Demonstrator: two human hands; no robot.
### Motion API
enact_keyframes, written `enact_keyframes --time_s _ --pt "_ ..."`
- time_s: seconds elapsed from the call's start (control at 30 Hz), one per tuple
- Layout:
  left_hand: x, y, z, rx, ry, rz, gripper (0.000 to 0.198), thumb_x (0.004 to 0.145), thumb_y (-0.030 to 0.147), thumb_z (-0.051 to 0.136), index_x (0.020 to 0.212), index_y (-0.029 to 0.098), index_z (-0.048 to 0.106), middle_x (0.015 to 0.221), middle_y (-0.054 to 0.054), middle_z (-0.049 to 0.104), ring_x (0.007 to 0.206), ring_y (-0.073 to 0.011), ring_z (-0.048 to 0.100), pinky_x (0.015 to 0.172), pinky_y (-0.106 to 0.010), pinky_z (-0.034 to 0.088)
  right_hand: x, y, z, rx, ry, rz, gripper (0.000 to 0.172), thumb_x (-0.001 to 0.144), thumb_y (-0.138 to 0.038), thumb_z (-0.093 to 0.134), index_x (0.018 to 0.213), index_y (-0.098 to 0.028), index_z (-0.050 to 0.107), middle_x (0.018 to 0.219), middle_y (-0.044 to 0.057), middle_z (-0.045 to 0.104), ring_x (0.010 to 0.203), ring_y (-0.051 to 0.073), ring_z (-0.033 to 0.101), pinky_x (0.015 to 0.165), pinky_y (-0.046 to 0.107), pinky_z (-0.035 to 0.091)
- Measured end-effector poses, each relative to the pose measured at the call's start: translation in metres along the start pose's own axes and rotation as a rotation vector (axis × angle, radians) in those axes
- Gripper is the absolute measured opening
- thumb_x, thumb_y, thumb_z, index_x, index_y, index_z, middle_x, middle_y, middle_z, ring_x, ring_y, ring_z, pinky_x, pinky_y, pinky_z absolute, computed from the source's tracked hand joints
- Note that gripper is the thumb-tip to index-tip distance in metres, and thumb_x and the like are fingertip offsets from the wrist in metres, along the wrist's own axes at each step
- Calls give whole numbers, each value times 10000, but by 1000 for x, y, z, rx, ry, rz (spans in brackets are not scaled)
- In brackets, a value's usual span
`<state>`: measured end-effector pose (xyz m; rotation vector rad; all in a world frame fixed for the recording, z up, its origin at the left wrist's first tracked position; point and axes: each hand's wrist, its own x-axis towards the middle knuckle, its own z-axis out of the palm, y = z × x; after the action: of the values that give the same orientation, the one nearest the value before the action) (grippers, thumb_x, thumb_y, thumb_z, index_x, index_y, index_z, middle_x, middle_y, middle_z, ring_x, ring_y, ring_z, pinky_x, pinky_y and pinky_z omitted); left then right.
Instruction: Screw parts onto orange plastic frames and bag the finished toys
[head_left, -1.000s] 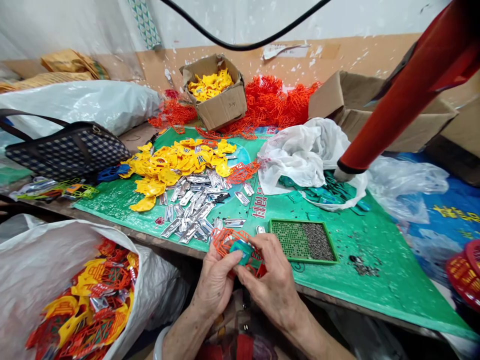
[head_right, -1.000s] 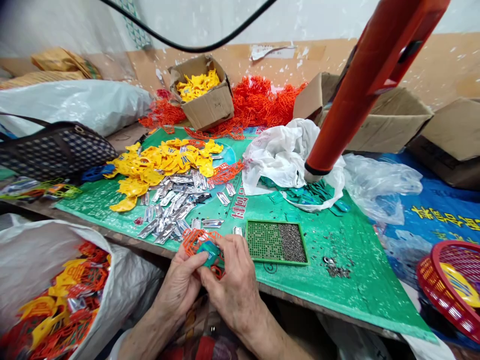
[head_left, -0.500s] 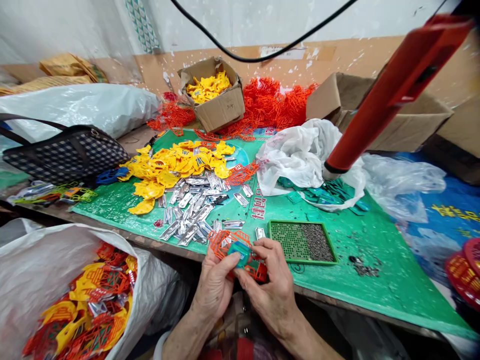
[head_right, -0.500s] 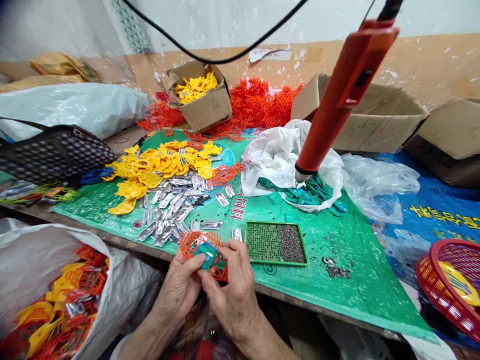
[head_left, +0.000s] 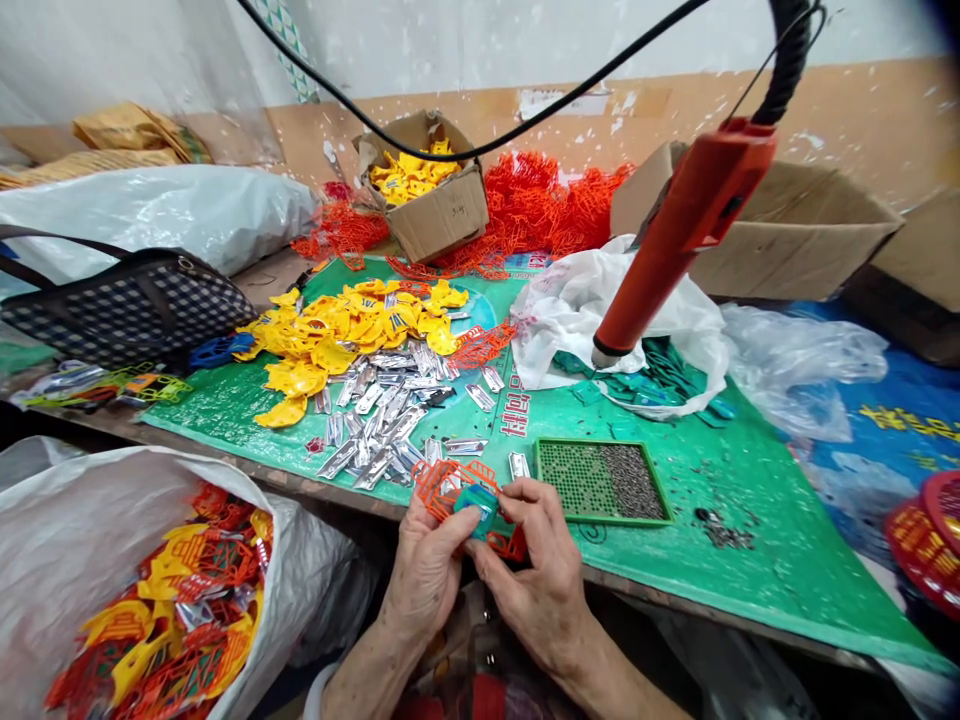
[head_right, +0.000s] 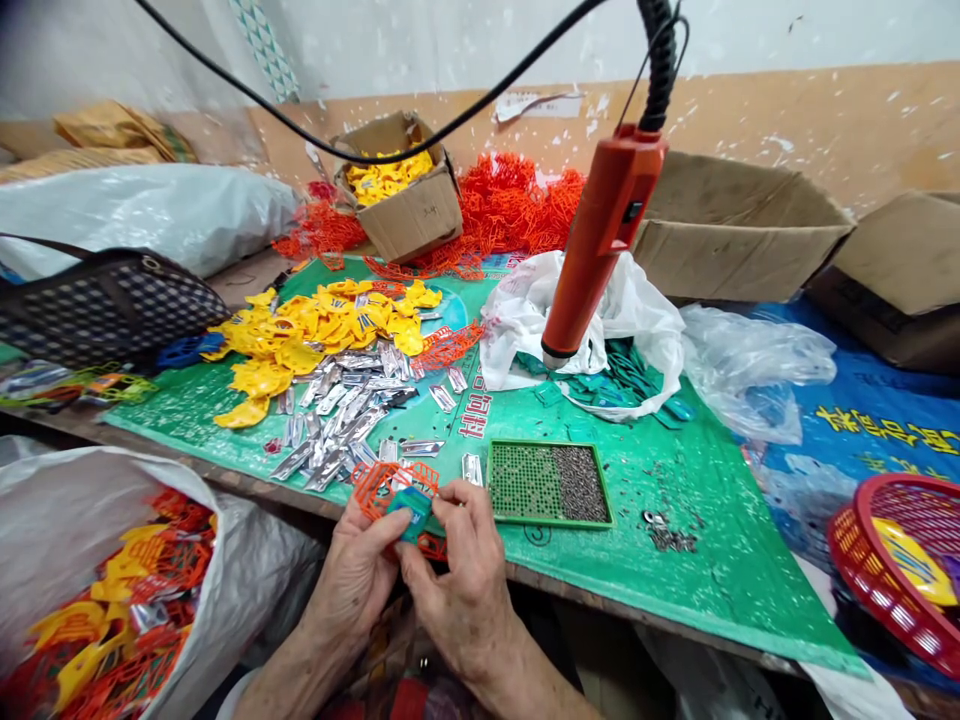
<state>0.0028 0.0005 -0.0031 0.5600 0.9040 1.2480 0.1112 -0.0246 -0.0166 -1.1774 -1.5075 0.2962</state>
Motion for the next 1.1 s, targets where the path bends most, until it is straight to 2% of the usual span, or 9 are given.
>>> enact_keyframes --time_s 0.27,0.47,0.67,0.93,1.1 --pt "0 3 1 37 -16 25 348 698 118 756 1016 215 655 896 12 755 790 -131 681 760 -225 523 8 0 -4 113 -27 85 222 775 -158 725 957 -187 601 948 68 590 878 195 613 706 314 548" --pt "0 -2 -5 109 -36 50 371 734 97 730 1071 221 635 954 10 756 846 -135 675 825 -248 514 8 1 -6 115 -20 67 227 774 -149 730 963 -182 609 945 65 603 872 189 620 702 301 543" --pt "-2 -5 -9 167 -25 60 392 749 92 725 1099 240 629 955 33 757 823 -124 677 801 -228 512 0 1 -5 57 -54 84 209 798 -129 679 969 -187 573 955 72 594 903 198 619 730 323 552" --pt "-4 -3 -8 275 -7 95 430 759 146 745 1168 218 633 1049 -13 749 926 -179 685 902 -291 496 -1 2 -6 26 -68 106 172 813 -145 655 956 -182 567 946 78 590 883 198 620 703 309 550" --pt "-4 -5 -10 251 -27 52 439 762 144 743 1179 216 626 1032 -16 746 889 -170 677 851 -283 513 -1 0 -8 0 -61 82 189 799 -117 644 958 -177 562 933 75 584 863 195 612 712 317 549"
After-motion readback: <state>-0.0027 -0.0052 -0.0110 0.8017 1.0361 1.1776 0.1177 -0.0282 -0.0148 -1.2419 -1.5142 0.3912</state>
